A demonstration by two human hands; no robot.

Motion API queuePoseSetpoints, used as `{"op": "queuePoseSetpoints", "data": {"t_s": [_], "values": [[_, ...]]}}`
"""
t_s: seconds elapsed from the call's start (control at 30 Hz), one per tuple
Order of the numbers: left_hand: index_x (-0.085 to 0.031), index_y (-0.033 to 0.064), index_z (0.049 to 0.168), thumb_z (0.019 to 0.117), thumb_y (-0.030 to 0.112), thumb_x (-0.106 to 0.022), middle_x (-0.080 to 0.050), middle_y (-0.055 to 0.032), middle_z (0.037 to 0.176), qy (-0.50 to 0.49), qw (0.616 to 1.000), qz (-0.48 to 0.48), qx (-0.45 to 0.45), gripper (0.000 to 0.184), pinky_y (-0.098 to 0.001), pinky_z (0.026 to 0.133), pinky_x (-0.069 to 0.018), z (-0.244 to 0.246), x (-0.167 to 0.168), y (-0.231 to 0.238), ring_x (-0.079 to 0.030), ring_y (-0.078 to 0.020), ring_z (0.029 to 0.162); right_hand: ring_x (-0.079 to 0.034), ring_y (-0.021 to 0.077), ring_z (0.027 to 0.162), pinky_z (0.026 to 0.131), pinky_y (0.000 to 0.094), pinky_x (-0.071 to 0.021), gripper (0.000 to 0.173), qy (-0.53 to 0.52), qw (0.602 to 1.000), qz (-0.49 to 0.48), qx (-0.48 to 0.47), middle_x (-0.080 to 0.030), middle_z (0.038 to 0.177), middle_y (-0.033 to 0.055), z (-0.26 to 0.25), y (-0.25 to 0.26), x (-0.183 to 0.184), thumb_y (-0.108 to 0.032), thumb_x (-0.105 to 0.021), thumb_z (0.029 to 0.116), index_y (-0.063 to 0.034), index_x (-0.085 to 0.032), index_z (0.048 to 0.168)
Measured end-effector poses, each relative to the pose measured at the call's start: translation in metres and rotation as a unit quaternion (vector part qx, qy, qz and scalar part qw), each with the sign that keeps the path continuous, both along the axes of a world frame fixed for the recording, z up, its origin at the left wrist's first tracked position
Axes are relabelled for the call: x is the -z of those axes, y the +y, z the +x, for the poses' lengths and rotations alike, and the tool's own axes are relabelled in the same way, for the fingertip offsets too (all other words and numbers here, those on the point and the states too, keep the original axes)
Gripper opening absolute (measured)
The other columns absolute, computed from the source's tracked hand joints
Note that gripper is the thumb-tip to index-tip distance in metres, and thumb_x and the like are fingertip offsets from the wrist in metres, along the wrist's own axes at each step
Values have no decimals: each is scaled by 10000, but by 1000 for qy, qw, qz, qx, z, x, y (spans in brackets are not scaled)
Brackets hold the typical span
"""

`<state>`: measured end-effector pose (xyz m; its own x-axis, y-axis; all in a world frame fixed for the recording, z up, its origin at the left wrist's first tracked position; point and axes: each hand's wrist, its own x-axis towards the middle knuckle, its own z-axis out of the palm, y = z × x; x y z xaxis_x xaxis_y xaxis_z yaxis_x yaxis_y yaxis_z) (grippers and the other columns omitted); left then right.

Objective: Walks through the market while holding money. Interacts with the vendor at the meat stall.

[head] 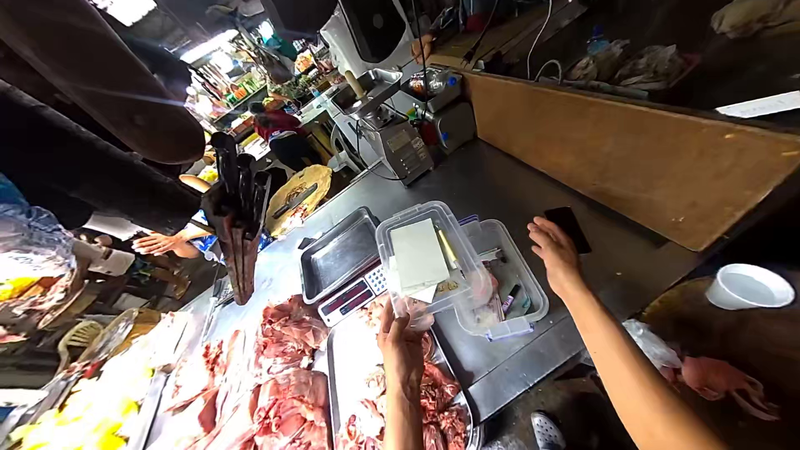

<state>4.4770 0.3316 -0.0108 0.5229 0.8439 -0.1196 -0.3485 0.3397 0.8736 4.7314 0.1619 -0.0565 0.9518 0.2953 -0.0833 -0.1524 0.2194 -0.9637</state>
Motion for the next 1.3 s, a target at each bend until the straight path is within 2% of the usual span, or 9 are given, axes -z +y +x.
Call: {"op": "queuePoseSetpoints", "data": {"t_s": [0.17,0.4,0.53,0.7,0.8,0.93,1.07,1.2,1.3], "values": [[-364,-1,1494,975,-51,-390,-696,-199,1137,-13,997,-50,60,522,-438,698,-646,23,29,-25,-747,-283,830,-639,235,1211,1004,407,-546,513,-22,979,-50,-198,-590,1416,171,-28,-11,-12,-337,-471,1075,-5,-505,1463],[-352,-42,1516,1016,-30,-475,-678,-207,1149,139,977,24,157,516,-409,776,-625,33,59,-45,-724,-245,884,-635,281,1207,1037,438,-511,457,-51,983,-137,-111,-607,1389,220,-35,-31,24,-67,-587,974,-1,-569,1426],[-395,-33,1518,995,135,-576,-638,-107,820,318,915,177,175,578,-323,540,-531,29,73,-44,-589,-142,575,-659,259,1156,986,423,-539,466,-49,986,-140,-79,-643,1349,194,-40,-33,36,-28,-611,926,-7,-607,1392],[-407,22,1556,982,336,-646,-604,-273,1246,483,790,299,229,697,-502,951,-517,28,70,-28,-636,-343,1041,-637,286,1208,1024,460,-509,449,-77,973,-208,-61,-631,1380,186,-48,-32,51,-8,-570,962,-32,-605,1408],[-326,23,1589,1017,303,-637,-549,-289,1336,431,831,249,248,709,-461,859,-584,31,81,-22,-668,-326,1016,-605,272,1282,1088,441,-479,438,-82,974,-194,-81,-597,1436,178,-43,-36,61,-54,-575,1001,-34,-576,1439],[-331,-9,1555,1034,143,-614,-653,-257,1125,304,924,106,209,612,-438,709,-651,37,87,-27,-738,-287,789,-619,253,1259,1077,407,-494,467,-74,981,-154,-91,-594,1419,205,-35,-41,71,-120,-570,1016,7,-522,1463],[-417,-60,1430,1020,66,-616,-670,-239,1004,258,951,14,170,473,-455,680,-652,37,82,-52,-735,-298,749,-698,269,942,786,445,-602,382,92,988,-102,-66,-649,1199,210,-58,-70,79,-196,-456,1085,13,-526,1396],[-395,-62,1412,1041,120,-562,-663,-208,1055,251,933,5,258,445,-465,758,-650,12,80,-89,-739,-296,832,-579,380,1268,928,578,-550,570,226,970,-29,-82,-438,1539,191,-104,-102,78,-369,-420,1088,-143,-285,1593],[-573,-67,1293,1079,184,-478,-687,-173,1063,274,931,56,235,343,-436,775,-616,-3,96,-70,-710,-248,891,-582,437,1261,907,618,-560,813,218,971,-30,-92,-441,1516,242,-118,-110,82,-375,-588,1009,-203,-109,1643]]}}
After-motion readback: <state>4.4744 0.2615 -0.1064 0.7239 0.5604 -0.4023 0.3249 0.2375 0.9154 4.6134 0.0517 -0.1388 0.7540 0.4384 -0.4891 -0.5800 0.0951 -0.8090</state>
